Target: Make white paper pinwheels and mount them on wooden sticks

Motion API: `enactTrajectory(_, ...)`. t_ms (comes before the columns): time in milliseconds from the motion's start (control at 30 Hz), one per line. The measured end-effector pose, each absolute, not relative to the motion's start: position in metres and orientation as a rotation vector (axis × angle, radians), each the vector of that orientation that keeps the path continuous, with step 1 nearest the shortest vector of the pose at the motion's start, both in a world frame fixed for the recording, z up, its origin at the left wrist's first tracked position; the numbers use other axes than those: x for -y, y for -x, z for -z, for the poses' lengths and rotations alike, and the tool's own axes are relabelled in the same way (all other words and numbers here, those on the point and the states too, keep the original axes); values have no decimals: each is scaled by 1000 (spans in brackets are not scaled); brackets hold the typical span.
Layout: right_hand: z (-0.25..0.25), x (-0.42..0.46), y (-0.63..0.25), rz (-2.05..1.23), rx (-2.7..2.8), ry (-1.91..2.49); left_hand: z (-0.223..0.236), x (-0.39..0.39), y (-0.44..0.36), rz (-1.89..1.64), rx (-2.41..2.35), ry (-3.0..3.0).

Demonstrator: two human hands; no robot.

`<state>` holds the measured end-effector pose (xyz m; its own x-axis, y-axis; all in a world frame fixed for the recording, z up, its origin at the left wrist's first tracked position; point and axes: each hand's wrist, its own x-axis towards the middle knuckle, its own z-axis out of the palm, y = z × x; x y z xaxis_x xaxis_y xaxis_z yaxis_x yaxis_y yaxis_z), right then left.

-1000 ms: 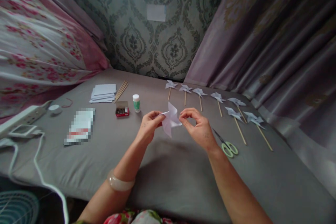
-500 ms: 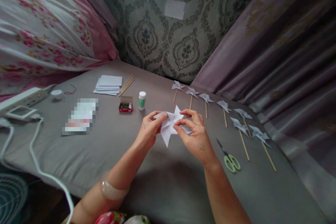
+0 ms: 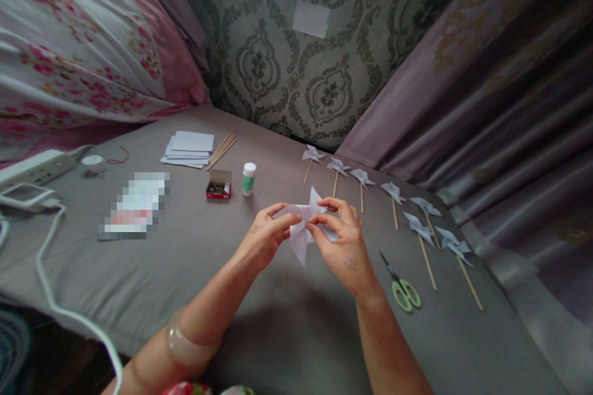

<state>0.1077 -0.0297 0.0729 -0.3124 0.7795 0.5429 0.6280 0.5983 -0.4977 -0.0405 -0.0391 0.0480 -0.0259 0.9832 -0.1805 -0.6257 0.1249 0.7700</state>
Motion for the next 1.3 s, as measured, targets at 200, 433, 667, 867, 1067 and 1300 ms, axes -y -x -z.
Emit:
enactTrajectory(200, -73, 28, -109, -237, 2023, 1106, -47, 40, 38, -1346, -752, -627)
enactTrajectory(433, -73, 29, -109, -222, 2010, 1106, -43, 38, 36, -1328, -791, -565)
enactTrajectory(667, -74, 30, -111, -236, 2000, 1118, -42, 37, 38, -1344, -852, -472)
enactTrajectory(867, -71, 29, -110, -249, 1997, 1125, -44, 38, 37, -1311, -860, -497)
enactTrajectory(1067, -72, 29, -109, -261, 1965, 1134, -44, 38, 37, -1303, -819, -538)
enactTrajectory(1300, -71, 29, -109, -285, 1929, 1128, -46, 40, 37, -1300, -803, -554)
